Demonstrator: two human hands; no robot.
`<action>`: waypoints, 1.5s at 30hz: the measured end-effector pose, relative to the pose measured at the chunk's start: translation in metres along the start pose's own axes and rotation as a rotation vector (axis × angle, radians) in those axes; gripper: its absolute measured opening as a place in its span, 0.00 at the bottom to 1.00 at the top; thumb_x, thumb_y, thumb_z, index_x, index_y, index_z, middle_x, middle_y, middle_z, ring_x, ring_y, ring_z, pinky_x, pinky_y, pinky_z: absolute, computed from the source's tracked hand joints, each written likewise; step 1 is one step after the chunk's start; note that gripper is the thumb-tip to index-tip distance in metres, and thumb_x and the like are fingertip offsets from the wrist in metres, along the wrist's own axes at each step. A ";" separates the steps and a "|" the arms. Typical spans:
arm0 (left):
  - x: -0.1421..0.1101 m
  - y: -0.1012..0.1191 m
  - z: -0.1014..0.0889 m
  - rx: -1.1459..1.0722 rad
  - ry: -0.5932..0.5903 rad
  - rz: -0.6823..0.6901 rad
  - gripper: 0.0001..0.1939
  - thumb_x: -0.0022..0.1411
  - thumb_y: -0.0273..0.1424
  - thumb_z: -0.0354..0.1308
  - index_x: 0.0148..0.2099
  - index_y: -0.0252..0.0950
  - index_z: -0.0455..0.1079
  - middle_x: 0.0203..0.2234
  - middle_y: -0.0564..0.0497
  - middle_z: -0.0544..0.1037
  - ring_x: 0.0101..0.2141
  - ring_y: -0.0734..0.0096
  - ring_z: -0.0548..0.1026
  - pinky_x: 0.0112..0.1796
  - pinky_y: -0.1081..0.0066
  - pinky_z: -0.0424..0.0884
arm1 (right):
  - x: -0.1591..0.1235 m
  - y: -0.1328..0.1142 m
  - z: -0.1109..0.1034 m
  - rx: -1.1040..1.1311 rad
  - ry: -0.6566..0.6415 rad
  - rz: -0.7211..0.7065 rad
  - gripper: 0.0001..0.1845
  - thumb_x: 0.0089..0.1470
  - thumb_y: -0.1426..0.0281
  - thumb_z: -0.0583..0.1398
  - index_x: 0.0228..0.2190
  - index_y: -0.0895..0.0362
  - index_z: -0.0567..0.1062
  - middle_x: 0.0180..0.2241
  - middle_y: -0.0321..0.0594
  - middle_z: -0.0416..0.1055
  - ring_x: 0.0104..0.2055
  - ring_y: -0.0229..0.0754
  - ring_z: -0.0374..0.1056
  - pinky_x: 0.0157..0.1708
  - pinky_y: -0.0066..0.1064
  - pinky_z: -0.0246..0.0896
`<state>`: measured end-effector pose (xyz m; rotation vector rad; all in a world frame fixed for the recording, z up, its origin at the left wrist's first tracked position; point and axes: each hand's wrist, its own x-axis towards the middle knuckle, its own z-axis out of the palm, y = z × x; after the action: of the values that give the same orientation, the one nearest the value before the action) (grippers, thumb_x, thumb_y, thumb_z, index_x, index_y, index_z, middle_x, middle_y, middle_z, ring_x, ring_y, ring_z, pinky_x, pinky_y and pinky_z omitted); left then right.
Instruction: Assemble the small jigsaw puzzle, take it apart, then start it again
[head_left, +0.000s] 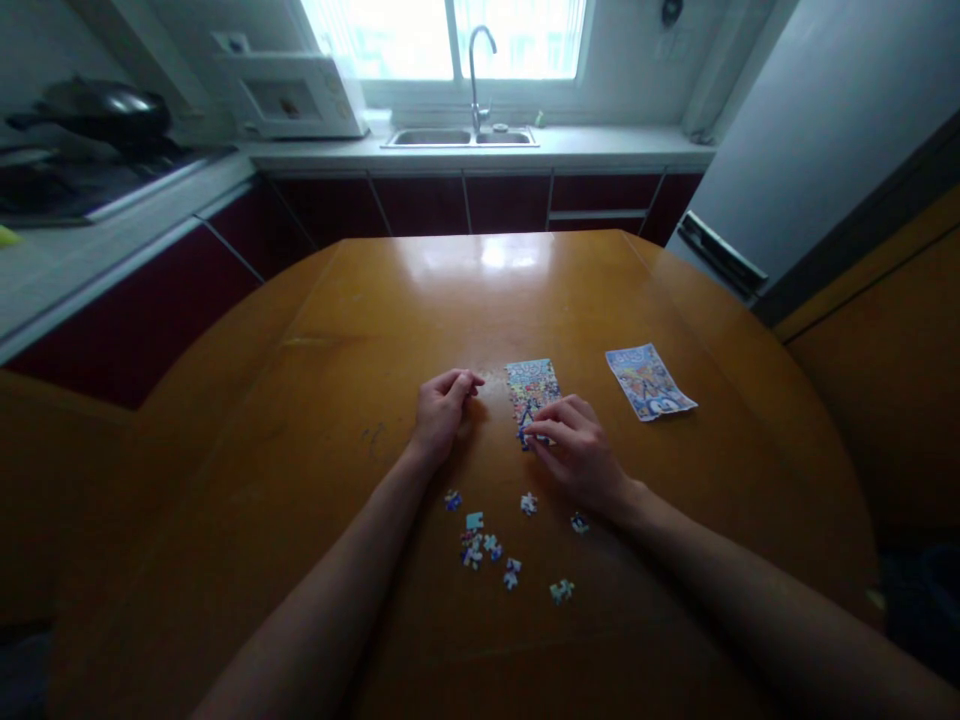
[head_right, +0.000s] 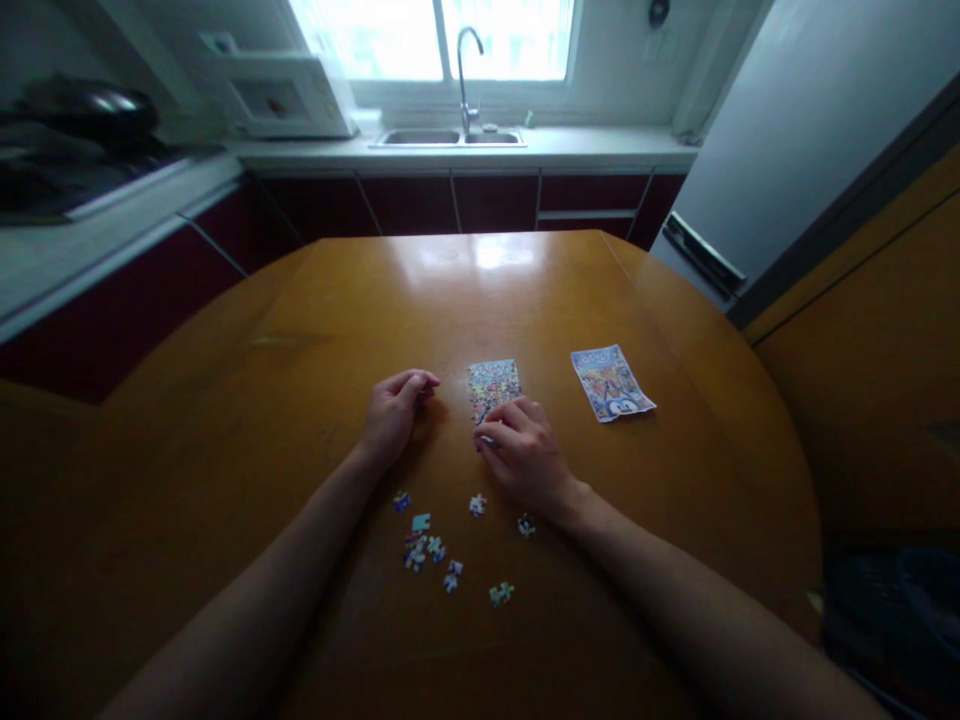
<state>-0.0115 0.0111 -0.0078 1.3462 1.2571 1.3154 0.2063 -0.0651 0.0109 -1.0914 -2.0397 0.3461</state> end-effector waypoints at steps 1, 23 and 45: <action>0.000 0.000 0.000 0.000 -0.001 0.002 0.15 0.62 0.41 0.58 0.33 0.34 0.77 0.26 0.51 0.75 0.29 0.71 0.71 0.32 0.73 0.66 | -0.002 -0.005 0.003 -0.009 -0.044 -0.041 0.07 0.61 0.70 0.60 0.36 0.51 0.80 0.38 0.42 0.74 0.44 0.48 0.64 0.46 0.43 0.59; -0.001 0.005 0.004 -0.021 0.009 0.009 0.15 0.61 0.40 0.57 0.31 0.34 0.77 0.23 0.52 0.73 0.27 0.72 0.70 0.30 0.73 0.65 | -0.018 -0.062 0.036 -0.176 -0.449 -0.088 0.09 0.61 0.62 0.63 0.35 0.55 0.77 0.38 0.42 0.71 0.45 0.48 0.60 0.45 0.39 0.56; -0.002 0.008 0.004 -0.001 0.009 0.015 0.15 0.61 0.39 0.56 0.31 0.34 0.76 0.24 0.52 0.75 0.27 0.71 0.71 0.30 0.73 0.65 | -0.013 -0.057 0.032 0.145 -0.366 -0.109 0.07 0.61 0.76 0.56 0.33 0.55 0.72 0.33 0.39 0.74 0.38 0.43 0.65 0.43 0.36 0.56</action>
<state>-0.0067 0.0085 -0.0006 1.3528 1.2544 1.3342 0.1534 -0.1054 0.0142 -0.8723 -2.3403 0.6671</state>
